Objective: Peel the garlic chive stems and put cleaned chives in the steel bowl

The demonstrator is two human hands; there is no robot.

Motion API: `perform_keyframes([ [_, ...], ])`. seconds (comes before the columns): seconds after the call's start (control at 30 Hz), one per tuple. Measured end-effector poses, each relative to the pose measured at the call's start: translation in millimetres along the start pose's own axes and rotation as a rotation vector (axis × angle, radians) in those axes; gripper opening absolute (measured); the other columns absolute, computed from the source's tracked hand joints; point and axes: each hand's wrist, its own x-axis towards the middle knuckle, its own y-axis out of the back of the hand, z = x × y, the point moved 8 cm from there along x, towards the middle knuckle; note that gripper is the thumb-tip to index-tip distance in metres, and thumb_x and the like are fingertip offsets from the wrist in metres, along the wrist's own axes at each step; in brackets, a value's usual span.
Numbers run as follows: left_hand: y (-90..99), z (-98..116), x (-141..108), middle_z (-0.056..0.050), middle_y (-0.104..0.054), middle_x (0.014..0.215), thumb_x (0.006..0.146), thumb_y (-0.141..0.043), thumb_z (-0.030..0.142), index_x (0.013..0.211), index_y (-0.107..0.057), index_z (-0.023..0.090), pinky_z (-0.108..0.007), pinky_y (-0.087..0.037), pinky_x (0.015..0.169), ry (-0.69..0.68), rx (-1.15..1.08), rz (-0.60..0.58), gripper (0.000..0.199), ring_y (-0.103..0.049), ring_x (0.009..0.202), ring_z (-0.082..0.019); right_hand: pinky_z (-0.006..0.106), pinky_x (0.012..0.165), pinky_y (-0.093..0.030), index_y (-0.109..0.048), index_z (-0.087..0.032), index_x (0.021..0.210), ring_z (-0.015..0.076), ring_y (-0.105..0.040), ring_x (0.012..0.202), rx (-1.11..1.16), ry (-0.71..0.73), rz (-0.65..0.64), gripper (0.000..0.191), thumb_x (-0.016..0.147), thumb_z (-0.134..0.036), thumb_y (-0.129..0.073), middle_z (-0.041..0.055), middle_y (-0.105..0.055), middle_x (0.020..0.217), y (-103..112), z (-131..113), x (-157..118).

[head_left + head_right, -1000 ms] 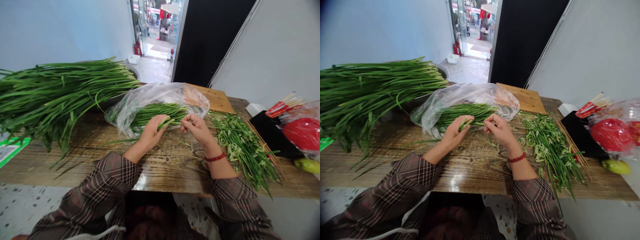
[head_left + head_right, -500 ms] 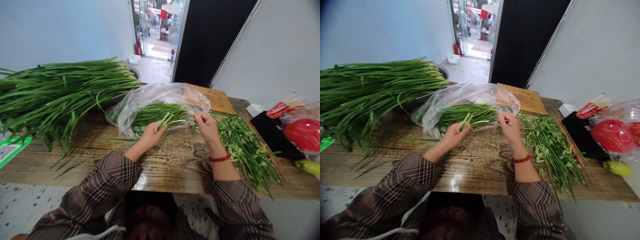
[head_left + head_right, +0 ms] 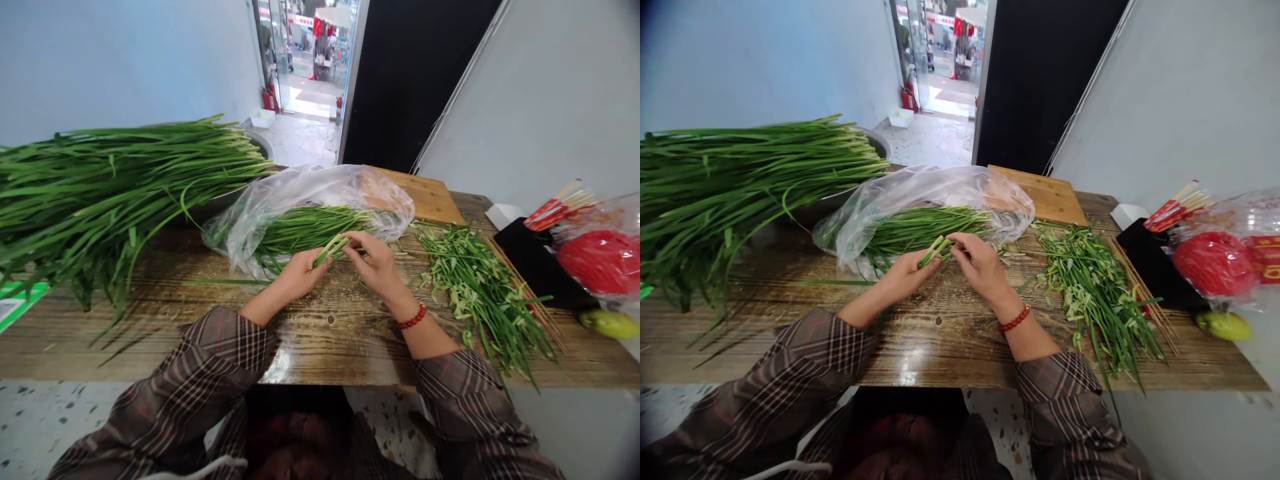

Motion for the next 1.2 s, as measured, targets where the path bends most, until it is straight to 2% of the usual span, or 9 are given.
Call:
perform_keyframes([
  [0.27,17.2,-2.8,-1.2,-0.002,-0.059,0.07,0.094,-0.042,0.04,0.078,-0.058,0.016,-0.027,-0.042,0.065,0.029,0.04,0.177,0.033,-0.056,0.068,-0.017,0.022,0.053,-0.042,-0.062,-0.02,0.097,0.0101,-0.049,0.051,0.002,-0.365,0.507,0.025,0.089,-0.039,-0.048,-0.0042,-0.058,0.064,89.0,79.2,-7.8],
  [0.33,23.6,-1.6,-2.7,-0.001,-0.06,0.073,0.092,-0.046,0.043,0.082,-0.059,0.016,-0.026,-0.043,0.066,0.05,0.028,0.233,0.031,-0.057,0.07,-0.017,0.026,0.061,-0.048,-0.064,-0.019,0.095,0.0129,-0.057,0.058,-0.094,-0.346,0.443,0.03,0.092,-0.041,-0.044,-0.0013,-0.062,0.066,88.3,89.4,-4.8],
  [0.4,28.2,-0.1,-4.3,0.0,-0.063,0.076,0.089,-0.052,0.044,0.086,-0.061,0.016,-0.026,-0.044,0.069,0.067,0.022,0.272,0.03,-0.058,0.072,-0.017,0.035,0.08,-0.052,-0.066,-0.018,0.098,0.0192,-0.065,0.082,-0.258,-0.231,0.277,0.03,0.093,-0.037,-0.043,0.0068,-0.07,0.087,72.6,88.1,2.5],
  [0.53,29.0,1.8,-5.9,-0.001,-0.066,0.08,0.091,-0.05,0.047,0.089,-0.063,0.016,-0.027,-0.045,0.071,0.053,0.04,0.28,0.033,-0.061,0.075,-0.018,0.048,0.108,-0.036,-0.06,-0.014,0.125,0.0272,-0.049,0.127,-0.606,-0.077,-0.016,0.038,0.091,-0.021,-0.044,0.0158,-0.059,0.134,35.9,85.5,7.0],
  [0.67,31.3,2.5,-7.5,-0.003,-0.066,0.08,0.095,-0.044,0.047,0.091,-0.063,0.016,-0.027,-0.044,0.071,0.0,0.104,0.32,0.036,-0.06,0.075,-0.018,0.051,0.103,-0.037,-0.062,-0.016,0.124,0.0321,-0.049,0.121,-0.755,-0.116,-0.076,0.037,0.089,-0.02,-0.05,0.0165,-0.066,0.12,34.4,88.3,6.0],
  [0.77,37.0,4.8,-8.9,-0.005,-0.065,0.085,0.095,-0.043,0.043,0.089,-0.062,0.017,-0.028,-0.045,0.075,-0.037,0.122,0.388,0.033,-0.058,0.079,-0.018,0.049,0.097,-0.041,-0.068,-0.018,0.109,0.0291,-0.058,0.102,-0.598,-0.126,-0.026,0.028,0.083,-0.022,-0.059,0.0119,-0.07,0.098,44.1,83.7,6.1],
  [0.93,39.7,4.6,-8.6,-0.003,-0.065,0.082,0.093,-0.047,0.039,0.086,-0.061,0.017,-0.027,-0.045,0.072,-0.007,0.09,0.419,0.027,-0.058,0.076,-0.017,0.031,0.07,-0.05,-0.067,-0.02,0.107,0.013,-0.057,0.068,0.117,-0.303,0.139,0.031,0.078,-0.032,-0.067,0.0003,-0.064,0.082,58.1,79.8,2.2],
  [1.07,37.4,2.2,-7.9,-0.001,-0.063,0.072,0.093,-0.047,0.044,0.08,-0.062,0.017,-0.026,-0.043,0.065,0.027,0.08,0.398,0.033,-0.057,0.068,-0.016,0.03,0.076,-0.053,-0.066,-0.022,0.108,0.0127,-0.061,0.078,0.417,-0.324,0.052,0.037,0.074,-0.033,-0.073,0.0004,-0.065,0.088,50.6,63.8,2.2],
  [1.2,40.7,8.6,-9.6,-0.004,-0.067,0.083,0.096,-0.041,0.048,0.084,-0.065,0.017,-0.028,-0.047,0.075,-0.033,0.059,0.432,0.042,-0.061,0.08,-0.018,0.03,0.078,-0.053,-0.067,-0.022,0.107,0.0124,-0.06,0.079,0.391,-0.322,-0.01,0.035,0.074,-0.032,-0.074,0.0003,-0.065,0.086,47.8,58.6,1.8],
])
